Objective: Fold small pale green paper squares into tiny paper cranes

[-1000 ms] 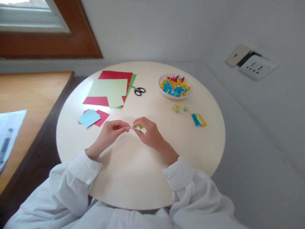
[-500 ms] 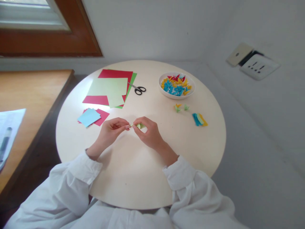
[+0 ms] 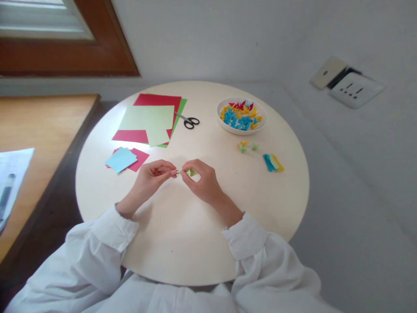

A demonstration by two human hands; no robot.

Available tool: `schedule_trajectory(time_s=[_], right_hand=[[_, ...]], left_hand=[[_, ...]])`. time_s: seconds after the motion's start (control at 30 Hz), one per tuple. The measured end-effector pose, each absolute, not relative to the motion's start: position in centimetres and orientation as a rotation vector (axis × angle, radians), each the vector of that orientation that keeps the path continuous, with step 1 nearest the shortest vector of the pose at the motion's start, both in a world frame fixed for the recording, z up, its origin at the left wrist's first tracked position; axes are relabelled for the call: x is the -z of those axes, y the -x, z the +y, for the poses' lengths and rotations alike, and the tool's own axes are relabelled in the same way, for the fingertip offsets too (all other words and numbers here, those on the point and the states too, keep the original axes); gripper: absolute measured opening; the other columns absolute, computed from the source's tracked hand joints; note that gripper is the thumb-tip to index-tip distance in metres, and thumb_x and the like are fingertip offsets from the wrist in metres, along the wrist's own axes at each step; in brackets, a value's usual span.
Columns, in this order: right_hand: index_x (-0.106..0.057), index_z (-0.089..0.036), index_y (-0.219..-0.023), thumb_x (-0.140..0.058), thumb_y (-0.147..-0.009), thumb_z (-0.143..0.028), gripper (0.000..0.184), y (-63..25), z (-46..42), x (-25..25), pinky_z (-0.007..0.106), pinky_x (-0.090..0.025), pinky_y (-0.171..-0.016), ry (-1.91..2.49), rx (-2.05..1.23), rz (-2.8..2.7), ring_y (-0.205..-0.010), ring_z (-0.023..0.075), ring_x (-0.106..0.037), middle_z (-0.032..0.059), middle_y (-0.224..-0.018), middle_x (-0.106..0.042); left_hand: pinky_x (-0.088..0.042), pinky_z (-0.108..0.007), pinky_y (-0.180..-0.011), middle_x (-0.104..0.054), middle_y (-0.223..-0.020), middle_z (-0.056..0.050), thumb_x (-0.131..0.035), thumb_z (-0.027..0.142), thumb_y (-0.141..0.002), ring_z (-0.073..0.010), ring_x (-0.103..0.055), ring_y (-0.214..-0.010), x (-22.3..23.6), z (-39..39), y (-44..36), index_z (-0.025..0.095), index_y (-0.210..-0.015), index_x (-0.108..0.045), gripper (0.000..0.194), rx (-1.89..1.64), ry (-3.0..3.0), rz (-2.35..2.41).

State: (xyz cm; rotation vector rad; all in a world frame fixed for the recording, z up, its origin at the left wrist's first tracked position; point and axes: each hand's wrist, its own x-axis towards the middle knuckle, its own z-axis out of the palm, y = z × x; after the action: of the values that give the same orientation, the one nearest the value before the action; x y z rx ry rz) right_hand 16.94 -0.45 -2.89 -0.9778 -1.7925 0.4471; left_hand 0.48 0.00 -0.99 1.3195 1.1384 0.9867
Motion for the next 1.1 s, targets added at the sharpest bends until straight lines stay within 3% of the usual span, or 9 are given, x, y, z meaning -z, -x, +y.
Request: schedule_trajectory(time_s=[0.23, 0.37, 0.57, 1.1], right_hand=[[-0.056, -0.021, -0.072, -0.057, -0.077, -0.014, 0.008, -17.09, -0.48, 2.8, 0.028, -0.051, -0.07, 0.981, -0.434, -1.762, -0.075, 0.014, -0.063, 0.0031, -0.077, -0.065], [-0.056, -0.021, -0.072, -0.057, -0.077, -0.014, 0.008, -17.15, -0.49, 2.82, 0.029, -0.051, -0.071, 0.97, -0.445, -1.758, -0.076, 0.0139, -0.063, 0.0029, -0.078, -0.065], [-0.057, -0.02, -0.074, -0.058, -0.075, -0.011, 0.009, -17.14, -0.54, 2.93, 0.028, -0.051, -0.07, 0.902, -0.443, -1.799, -0.076, 0.014, -0.063, 0.004, -0.078, -0.066], [-0.056, -0.021, -0.071, -0.056, -0.075, -0.013, 0.009, -17.02, -0.62, 2.77, 0.029, -0.051, -0.07, 0.955, -0.443, -1.795, -0.075, 0.0138, -0.064, 0.0031, -0.077, -0.066]], left_hand=[[-0.047, -0.026, -0.062, -0.065, -0.065, -0.002, -0.07, 0.029, -0.067, -0.0135, -0.061, -0.063, 1.14, 0.13, -0.26, 0.014, -0.074, -0.062, 0.018, -1.0, -1.255, 1.143], [-0.047, -0.028, -0.066, -0.064, -0.07, -0.004, -0.064, 0.036, -0.074, -0.0125, -0.058, -0.063, 1.23, 0.15, -0.21, 0.013, -0.073, -0.063, 0.023, -0.912, -1.206, 1.074], [-0.041, -0.025, -0.058, -0.059, -0.062, -0.003, -0.059, 0.039, -0.077, -0.0111, -0.051, -0.059, 1.15, 0.06, -0.13, 0.013, -0.064, -0.062, 0.03, -0.755, -1.332, 1.036], [-0.036, -0.021, -0.046, -0.06, -0.059, -0.002, -0.056, 0.039, -0.079, -0.0091, -0.048, -0.05, 1.55, 0.0, -0.15, 0.015, -0.065, -0.062, 0.029, -0.803, -1.602, 1.156]])
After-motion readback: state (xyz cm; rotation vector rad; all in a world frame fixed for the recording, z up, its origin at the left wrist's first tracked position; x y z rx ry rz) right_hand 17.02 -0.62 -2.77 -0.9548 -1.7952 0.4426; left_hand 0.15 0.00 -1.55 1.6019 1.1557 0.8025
